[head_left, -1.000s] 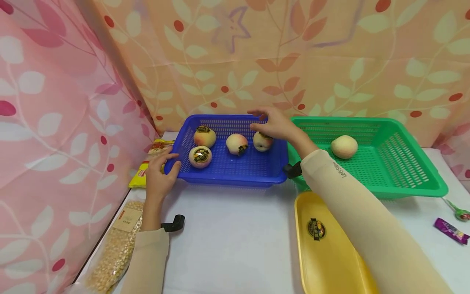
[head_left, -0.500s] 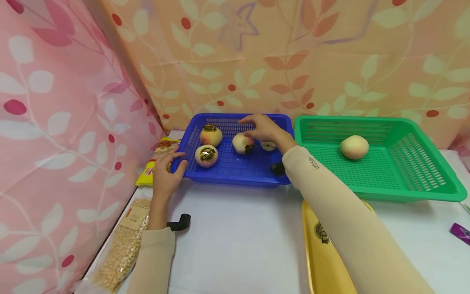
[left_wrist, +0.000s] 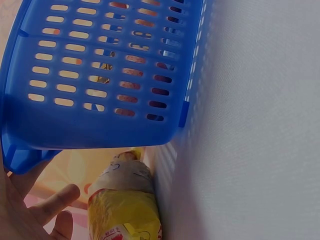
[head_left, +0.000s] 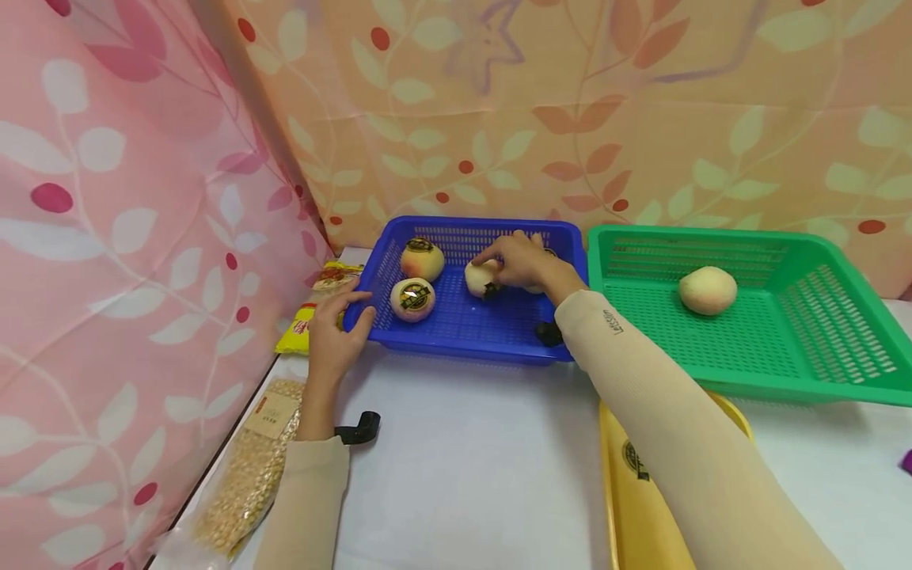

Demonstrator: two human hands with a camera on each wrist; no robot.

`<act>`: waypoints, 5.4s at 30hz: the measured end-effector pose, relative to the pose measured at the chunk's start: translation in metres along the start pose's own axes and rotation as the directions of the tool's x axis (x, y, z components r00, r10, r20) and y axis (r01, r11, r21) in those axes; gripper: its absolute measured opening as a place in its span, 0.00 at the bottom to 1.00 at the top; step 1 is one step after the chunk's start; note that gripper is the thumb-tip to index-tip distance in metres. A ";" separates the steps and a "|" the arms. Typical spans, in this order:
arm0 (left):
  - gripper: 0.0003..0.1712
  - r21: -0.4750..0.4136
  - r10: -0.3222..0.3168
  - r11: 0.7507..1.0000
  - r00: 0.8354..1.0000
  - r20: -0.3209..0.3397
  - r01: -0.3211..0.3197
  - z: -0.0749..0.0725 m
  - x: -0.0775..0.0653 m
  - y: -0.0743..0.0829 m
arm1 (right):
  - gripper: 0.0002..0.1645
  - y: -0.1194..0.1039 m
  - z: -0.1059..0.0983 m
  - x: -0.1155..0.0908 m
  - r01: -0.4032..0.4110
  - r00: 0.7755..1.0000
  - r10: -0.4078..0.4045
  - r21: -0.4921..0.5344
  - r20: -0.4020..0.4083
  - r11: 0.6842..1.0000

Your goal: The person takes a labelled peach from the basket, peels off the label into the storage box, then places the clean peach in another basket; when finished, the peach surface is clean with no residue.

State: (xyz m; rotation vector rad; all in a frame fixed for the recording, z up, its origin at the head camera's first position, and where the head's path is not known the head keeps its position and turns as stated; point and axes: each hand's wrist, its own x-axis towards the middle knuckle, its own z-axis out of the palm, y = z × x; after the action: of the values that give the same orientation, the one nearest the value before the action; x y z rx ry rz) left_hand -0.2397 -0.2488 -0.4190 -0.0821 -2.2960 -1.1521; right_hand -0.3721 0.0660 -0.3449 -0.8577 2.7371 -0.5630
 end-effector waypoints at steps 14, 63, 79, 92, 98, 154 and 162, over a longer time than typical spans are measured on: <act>0.14 -0.020 -0.023 1.000 1.000 0.007 0.024 0.001 0.001 -0.001 | 0.35 0.008 0.008 0.004 -0.027 0.997 0.019 -0.108 -0.070 0.994; 0.15 0.007 -0.059 0.998 0.998 0.029 0.058 -0.005 0.011 -0.008 | 0.38 -0.004 -0.045 -0.067 0.312 0.925 -0.150 0.475 -0.349 0.823; 0.16 0.059 -0.083 0.995 0.996 0.042 0.081 -0.015 0.010 -0.012 | 0.44 -0.014 -0.030 -0.145 0.286 0.935 -0.138 0.465 -0.325 0.838; 0.20 0.073 0.085 0.993 0.994 0.069 -0.090 -0.018 0.016 0.028 | 0.45 -0.017 0.003 -0.192 0.296 0.948 -0.208 0.429 -0.241 0.853; 0.19 0.069 0.088 0.993 0.989 0.122 -0.097 -0.014 0.016 0.041 | 0.42 -0.017 0.026 -0.206 0.303 0.949 -0.233 0.398 -0.214 0.866; 0.17 -0.091 0.260 0.965 0.924 0.279 -0.245 -0.007 0.004 0.088 | 0.42 -0.054 0.088 -0.162 0.086 0.974 -0.126 0.208 0.188 0.974; 0.17 -0.114 0.297 0.955 0.898 0.324 -0.275 -0.001 0.001 0.094 | 0.33 -0.037 0.084 -0.174 0.118 0.916 -0.234 0.338 0.326 0.933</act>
State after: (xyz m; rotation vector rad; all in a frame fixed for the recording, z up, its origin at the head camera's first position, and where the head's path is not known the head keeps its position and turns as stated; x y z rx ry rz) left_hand -0.2122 -0.1911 -0.3504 -0.6708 -2.4288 -1.1252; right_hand -0.1869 0.1145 -0.3896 -1.0187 2.1774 -0.7635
